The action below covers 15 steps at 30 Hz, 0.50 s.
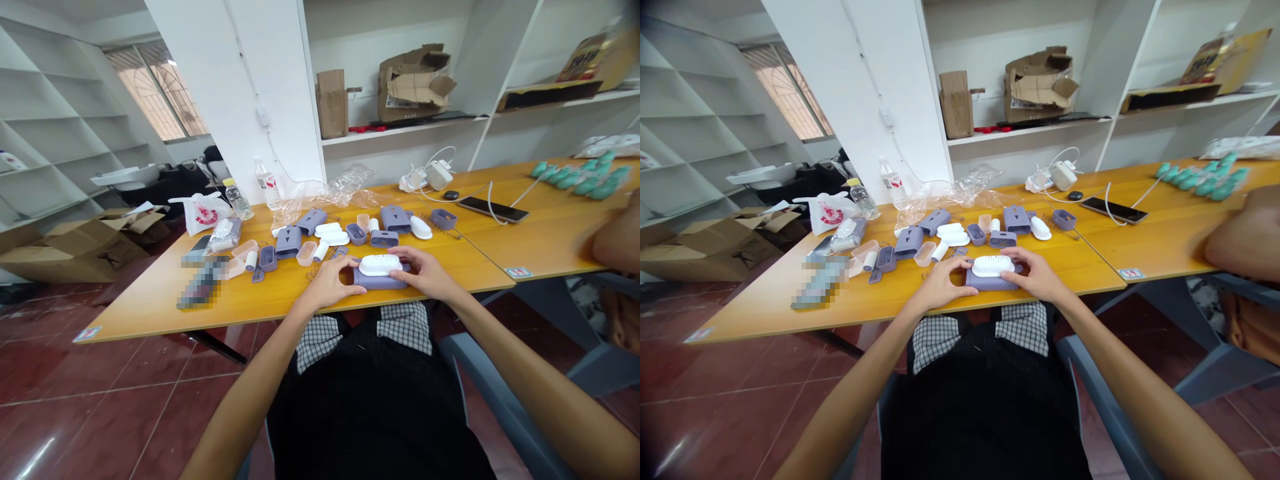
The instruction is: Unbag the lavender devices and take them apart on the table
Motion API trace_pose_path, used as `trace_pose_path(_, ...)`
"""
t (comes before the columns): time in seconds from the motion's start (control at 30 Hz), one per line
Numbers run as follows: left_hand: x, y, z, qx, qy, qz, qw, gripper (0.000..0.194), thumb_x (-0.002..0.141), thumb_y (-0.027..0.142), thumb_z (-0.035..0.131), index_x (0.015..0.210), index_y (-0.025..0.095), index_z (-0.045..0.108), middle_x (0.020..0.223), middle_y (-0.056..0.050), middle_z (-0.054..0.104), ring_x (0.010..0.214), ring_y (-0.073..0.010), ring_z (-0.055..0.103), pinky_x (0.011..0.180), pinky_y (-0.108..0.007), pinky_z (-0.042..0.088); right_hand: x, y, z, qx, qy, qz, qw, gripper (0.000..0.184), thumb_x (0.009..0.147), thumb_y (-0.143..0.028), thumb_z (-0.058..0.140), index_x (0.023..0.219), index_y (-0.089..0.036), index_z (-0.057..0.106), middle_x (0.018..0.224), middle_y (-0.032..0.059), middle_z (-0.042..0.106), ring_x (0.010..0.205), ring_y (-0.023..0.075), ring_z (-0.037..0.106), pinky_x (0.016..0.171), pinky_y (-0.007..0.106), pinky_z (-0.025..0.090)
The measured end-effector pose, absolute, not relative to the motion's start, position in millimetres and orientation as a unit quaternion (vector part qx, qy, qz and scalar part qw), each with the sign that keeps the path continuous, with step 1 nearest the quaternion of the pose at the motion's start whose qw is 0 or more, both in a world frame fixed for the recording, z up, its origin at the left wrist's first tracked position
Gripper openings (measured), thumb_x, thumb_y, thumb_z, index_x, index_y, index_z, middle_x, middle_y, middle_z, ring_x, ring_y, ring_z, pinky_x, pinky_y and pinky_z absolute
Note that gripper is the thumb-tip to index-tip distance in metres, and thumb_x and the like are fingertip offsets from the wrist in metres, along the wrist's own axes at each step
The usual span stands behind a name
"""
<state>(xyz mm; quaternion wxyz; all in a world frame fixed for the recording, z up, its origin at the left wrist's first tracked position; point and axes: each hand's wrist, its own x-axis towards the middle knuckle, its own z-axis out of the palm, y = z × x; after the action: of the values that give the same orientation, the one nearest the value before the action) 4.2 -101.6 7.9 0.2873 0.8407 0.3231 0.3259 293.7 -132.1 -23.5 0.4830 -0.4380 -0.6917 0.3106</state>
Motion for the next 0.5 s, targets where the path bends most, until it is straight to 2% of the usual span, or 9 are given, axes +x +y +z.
trace_pose_path(0.13, 2.5, -99.9, 7.9, 0.842, 0.313, 0.324, 0.295, 0.046, 0.079, 0.044, 0.097, 0.111, 0.02, 0.074, 0.135, -0.014, 0.076, 0.131, -0.0341, 0.07, 0.119, -0.056, 0.049, 292.5, -132.9, -21.8, -0.425, -0.699, 0.307, 0.486, 0.047, 0.089, -0.055, 0.084, 0.125, -0.027, 0.074, 0.131, 0.0103, 0.077, 0.119, 0.0331, 0.074, 0.11, 0.056, 0.058)
trace_pose_path(0.27, 1.1, -98.5, 6.4, 0.851, 0.307, 0.313, 0.289, 0.047, 0.079, 0.04, 0.097, 0.117, 0.021, 0.076, 0.141, -0.014, 0.073, 0.138, -0.0353, 0.065, 0.123, -0.059, 0.044, 292.7, -132.0, -23.2, -0.424, -0.691, 0.308, 0.498, 0.047, 0.089, -0.056, 0.083, 0.125, -0.026, 0.073, 0.131, 0.0108, 0.076, 0.116, 0.0324, 0.075, 0.106, 0.054, 0.06)
trace_pose_path(0.5, 4.6, -100.9, 7.2, 0.855, 0.316, 0.312, 0.267, 0.052, 0.079, 0.04, 0.097, 0.123, 0.024, 0.073, 0.137, -0.01, 0.074, 0.131, -0.0326, 0.068, 0.12, -0.054, 0.049, 292.3, -134.3, -23.8, -0.444, -0.712, 0.27, 0.473, 0.052, 0.089, -0.054, 0.083, 0.132, -0.028, 0.072, 0.134, 0.0104, 0.075, 0.114, 0.0337, 0.074, 0.102, 0.054, 0.061)
